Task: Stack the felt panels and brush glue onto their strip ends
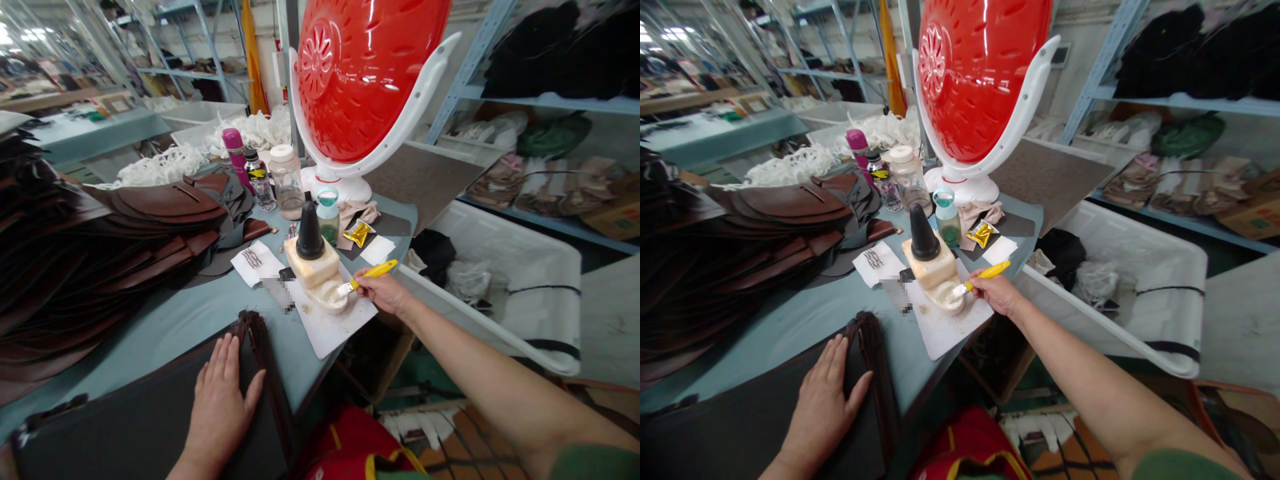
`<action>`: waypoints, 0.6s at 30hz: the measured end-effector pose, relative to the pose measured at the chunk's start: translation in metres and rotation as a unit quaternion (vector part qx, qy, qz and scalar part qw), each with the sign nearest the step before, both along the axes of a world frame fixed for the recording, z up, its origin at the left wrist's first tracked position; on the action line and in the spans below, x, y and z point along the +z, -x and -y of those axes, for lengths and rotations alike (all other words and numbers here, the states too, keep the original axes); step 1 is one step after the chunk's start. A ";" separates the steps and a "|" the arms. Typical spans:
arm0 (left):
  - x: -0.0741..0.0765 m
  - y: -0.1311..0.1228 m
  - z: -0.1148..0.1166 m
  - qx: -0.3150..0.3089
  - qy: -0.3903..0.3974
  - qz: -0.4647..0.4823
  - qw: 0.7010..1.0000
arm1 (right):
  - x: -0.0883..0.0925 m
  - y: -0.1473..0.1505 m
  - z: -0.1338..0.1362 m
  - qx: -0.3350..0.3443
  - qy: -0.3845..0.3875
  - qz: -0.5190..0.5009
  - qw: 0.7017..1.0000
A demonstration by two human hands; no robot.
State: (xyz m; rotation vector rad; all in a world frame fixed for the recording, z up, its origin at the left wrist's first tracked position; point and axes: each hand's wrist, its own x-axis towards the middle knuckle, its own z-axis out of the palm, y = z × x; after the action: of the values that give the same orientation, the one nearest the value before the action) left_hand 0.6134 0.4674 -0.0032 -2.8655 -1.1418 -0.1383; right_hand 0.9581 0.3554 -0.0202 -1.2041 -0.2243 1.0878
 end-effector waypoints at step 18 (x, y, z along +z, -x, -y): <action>-0.001 0.000 0.000 0.002 0.030 0.023 0.999 | 0.009 -0.005 0.027 -0.137 0.016 0.025 0.990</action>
State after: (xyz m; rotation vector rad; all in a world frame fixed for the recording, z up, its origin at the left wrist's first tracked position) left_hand 0.6134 0.4671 -0.0039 -2.9275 -1.1797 -0.1726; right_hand 0.9628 0.3281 -0.0112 -1.2507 -0.0758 0.8259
